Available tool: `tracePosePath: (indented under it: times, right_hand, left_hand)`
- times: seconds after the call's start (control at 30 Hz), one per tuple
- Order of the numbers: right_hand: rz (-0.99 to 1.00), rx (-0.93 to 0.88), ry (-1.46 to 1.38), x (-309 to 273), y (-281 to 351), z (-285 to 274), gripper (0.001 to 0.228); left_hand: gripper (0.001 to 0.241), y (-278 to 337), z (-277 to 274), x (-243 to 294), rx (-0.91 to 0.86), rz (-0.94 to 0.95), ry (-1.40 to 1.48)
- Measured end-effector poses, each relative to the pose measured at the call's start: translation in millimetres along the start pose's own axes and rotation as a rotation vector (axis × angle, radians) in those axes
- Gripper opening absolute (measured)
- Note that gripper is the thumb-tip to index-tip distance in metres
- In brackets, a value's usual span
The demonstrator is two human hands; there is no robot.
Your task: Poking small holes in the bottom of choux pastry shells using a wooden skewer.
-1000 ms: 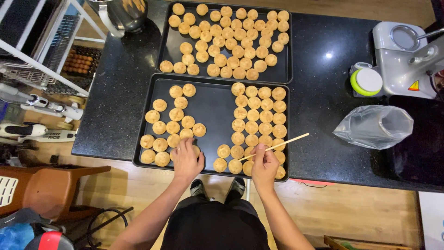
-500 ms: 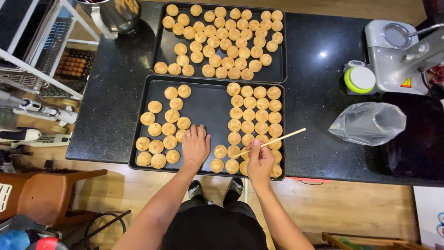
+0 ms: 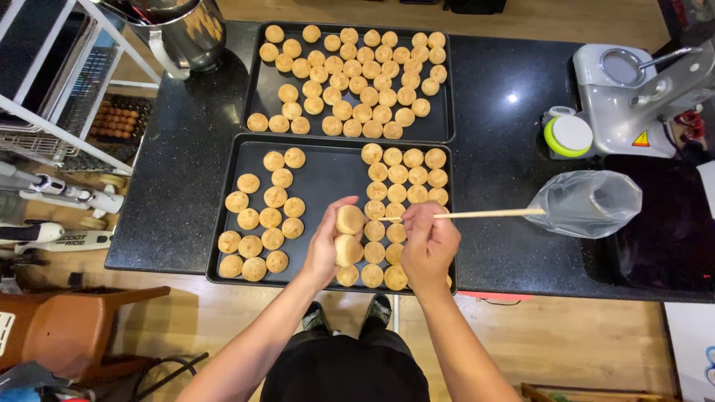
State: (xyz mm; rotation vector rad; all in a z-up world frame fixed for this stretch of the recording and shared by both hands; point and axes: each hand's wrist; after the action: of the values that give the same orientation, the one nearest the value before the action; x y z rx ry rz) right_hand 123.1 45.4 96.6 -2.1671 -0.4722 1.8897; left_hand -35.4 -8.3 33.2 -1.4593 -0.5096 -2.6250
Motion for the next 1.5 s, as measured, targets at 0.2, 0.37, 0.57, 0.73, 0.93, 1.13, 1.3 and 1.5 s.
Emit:
tracePosePath:
  times: [0.2, 0.37, 0.57, 0.73, 0.93, 1.13, 1.3, 1.5]
  right_hand:
    - [-0.328, -0.15, 0.148, -19.1, -2.6, 20.5, 0.019]
    - [-0.271, -0.192, 0.09, -16.7, -2.4, 20.9, 0.019]
    - [0.005, -0.269, -0.088, 18.2, 9.3, 25.8, 0.021]
    - [0.255, -0.156, -0.404, 13.2, 12.0, 28.9, 0.026]
    - [0.076, -0.114, 0.11, 25.7, 4.9, 31.7, 0.031]
    - [0.162, -0.058, -0.258, 20.2, 18.1, 28.2, 0.026]
    - [-0.123, 0.144, -0.127, -1.0, 32.1, 16.5, 0.034]
    - [-0.091, -0.17, 0.106, -26.7, 20.0, 17.8, 0.024]
  left_hand:
    - [0.042, 14.0, 23.5, 19.8, -0.159, 0.048, 0.253]
    - [0.042, 19.3, 23.4, 28.7, -0.191, 0.034, 0.231]
    - [0.043, 20.0, 24.9, 29.7, -0.181, -0.059, 0.252]
    - [0.043, 14.1, 27.3, 28.0, -0.118, -0.223, 0.412]
    - [0.045, 7.0, 21.5, 11.5, -0.122, 0.019, -0.105]
    - [0.046, -1.2, 17.8, 10.8, 0.007, -0.198, 0.31]
    - [0.046, -3.0, 10.0, 6.9, 0.007, -0.228, 0.427]
    - [0.046, 5.8, 12.8, 10.9, 0.053, -0.249, 0.374]
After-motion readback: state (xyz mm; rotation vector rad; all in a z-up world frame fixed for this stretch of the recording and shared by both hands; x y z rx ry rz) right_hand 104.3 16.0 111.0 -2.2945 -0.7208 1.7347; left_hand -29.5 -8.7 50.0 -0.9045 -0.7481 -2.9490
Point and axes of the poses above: each hand's wrist, its own y-axis away from the middle knuckle, its own z-axis out of the palm, x = y × z, and after that the axes turned 2 degrees about y, right-handed
